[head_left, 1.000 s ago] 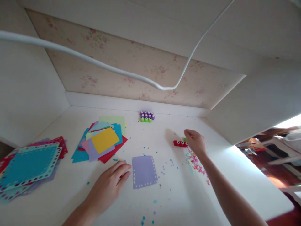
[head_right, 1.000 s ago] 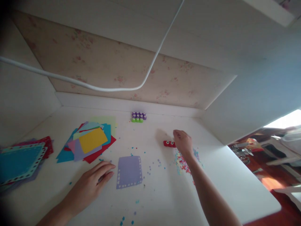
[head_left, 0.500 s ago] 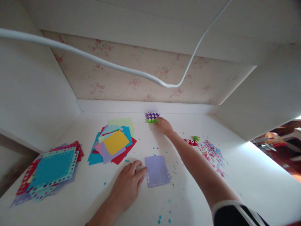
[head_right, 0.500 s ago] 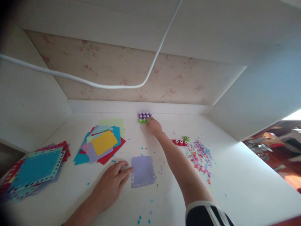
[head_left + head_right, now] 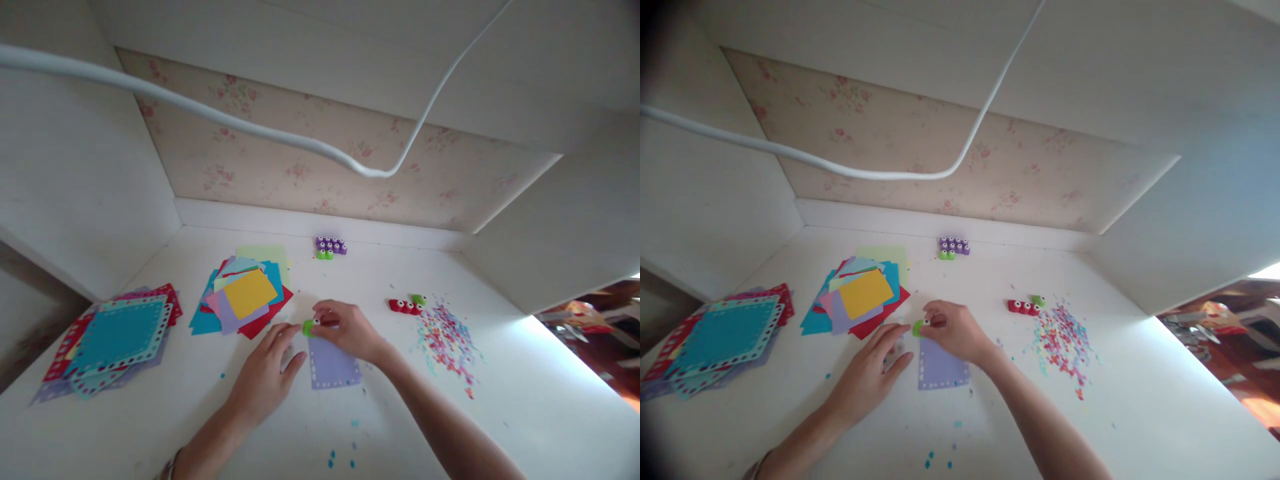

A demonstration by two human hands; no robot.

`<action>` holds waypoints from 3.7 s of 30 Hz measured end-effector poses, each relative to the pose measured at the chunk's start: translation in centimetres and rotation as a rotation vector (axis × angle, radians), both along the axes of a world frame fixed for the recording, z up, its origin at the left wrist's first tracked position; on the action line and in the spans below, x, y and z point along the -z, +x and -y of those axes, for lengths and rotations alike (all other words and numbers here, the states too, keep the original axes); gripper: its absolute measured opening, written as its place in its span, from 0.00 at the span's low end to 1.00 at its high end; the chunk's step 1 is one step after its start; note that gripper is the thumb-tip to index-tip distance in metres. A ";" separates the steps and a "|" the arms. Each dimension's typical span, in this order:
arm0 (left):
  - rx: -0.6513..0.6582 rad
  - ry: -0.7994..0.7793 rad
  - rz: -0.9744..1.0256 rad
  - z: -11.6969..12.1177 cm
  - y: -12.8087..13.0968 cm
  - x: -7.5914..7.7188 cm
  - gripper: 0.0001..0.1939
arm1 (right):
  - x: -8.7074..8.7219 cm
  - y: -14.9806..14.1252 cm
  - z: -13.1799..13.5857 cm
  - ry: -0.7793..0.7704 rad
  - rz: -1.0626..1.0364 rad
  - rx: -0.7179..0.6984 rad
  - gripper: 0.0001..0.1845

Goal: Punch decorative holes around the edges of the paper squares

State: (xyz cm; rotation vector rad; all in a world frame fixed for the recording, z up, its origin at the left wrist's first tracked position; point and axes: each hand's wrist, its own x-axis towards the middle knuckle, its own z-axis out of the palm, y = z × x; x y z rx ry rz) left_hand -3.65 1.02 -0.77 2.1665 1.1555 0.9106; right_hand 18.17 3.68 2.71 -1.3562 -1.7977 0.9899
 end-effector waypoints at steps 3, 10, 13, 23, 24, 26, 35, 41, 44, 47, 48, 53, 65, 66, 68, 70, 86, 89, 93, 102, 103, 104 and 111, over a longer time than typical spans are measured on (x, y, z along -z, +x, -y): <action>0.022 0.052 -0.001 0.0 0.0 0.2 0.20 | 0.1 -1.8 1.9 0.005 0.021 -0.131 0.15; 0.048 0.047 -0.030 -0.2 -0.1 0.3 0.14 | -0.4 1.1 3.1 0.158 0.275 -0.006 0.22; 0.032 0.079 -0.063 -0.2 -0.2 0.3 0.16 | 0.7 3.4 4.3 0.208 0.454 0.071 0.25; 0.020 -0.068 -0.048 -0.1 -0.4 -0.5 0.11 | 3.1 4.1 6.3 0.130 0.205 0.165 0.11; 0.005 -0.096 -0.043 -0.1 -0.4 -0.4 0.12 | 3.1 3.9 6.3 0.072 0.124 0.203 0.13; -0.012 -0.144 -0.030 -0.1 -0.5 -0.1 0.12 | 3.3 3.5 6.4 -0.082 -0.095 0.272 0.19; 0.004 -0.179 -0.037 -0.2 -0.4 0.3 0.13 | 3.8 2.9 6.4 -0.262 -0.425 0.270 0.29; 0.018 -0.114 -0.068 -0.1 -0.3 0.2 0.12 | 3.8 2.6 6.4 -0.242 -0.435 0.310 0.29; 0.007 -0.083 -0.068 -0.1 -0.3 0.3 0.12 | 3.8 2.5 6.3 -0.247 -0.456 0.304 0.30; 0.009 -0.084 -0.068 -0.1 -0.3 0.3 0.12 | 3.9 2.4 6.3 -0.237 -0.410 0.299 0.30; 0.010 -0.085 -0.070 -0.1 -0.3 0.3 0.12 | 4.0 2.4 6.4 -0.230 -0.394 0.301 0.30; 0.006 -0.066 -0.078 -0.1 -0.3 0.1 0.12 | 4.3 2.4 6.5 -0.211 -0.343 0.319 0.29; 0.003 -0.103 -0.078 0.0 -0.2 0.0 0.13 | 3.8 2.4 6.7 -0.209 -0.310 0.322 0.28; 0.006 -0.098 -0.078 0.0 -0.2 0.1 0.13 | 3.8 2.3 6.7 -0.206 -0.300 0.322 0.28; 0.016 -0.078 -0.071 0.0 -0.3 0.3 0.14 | 3.8 2.3 6.7 -0.198 -0.269 0.330 0.28; 0.034 -0.044 -0.061 -0.1 -0.3 0.4 0.14 | 3.9 2.2 6.8 -0.187 -0.235 0.334 0.27; 0.059 0.008 -0.061 -0.2 -0.2 0.8 0.14 | 2.5 2.6 6.8 0.345 0.469 0.134 0.24; 0.064 0.012 -0.061 -0.4 -0.3 0.5 0.15 | 2.8 2.7 6.8 0.359 0.553 0.023 0.20; 0.068 0.017 -0.054 -0.5 -0.4 0.5 0.13 | 3.2 2.6 6.8 0.363 0.618 0.003 0.18; 0.082 0.005 -0.066 -0.4 -0.2 0.6 0.11 | 2.9 2.3 6.8 0.389 0.611 -0.005 0.15; 0.084 0.005 -0.064 -0.4 -0.2 0.6 0.12 | 3.0 2.2 6.8 0.391 0.615 -0.005 0.16; 0.086 0.005 -0.062 -0.4 -0.2 0.7 0.12 | 3.0 2.2 6.8 0.391 0.621 -0.007 0.16; 0.094 0.005 -0.044 -0.3 -0.2 0.7 0.12 | 2.9 2.2 6.8 0.394 0.633 -0.023 0.16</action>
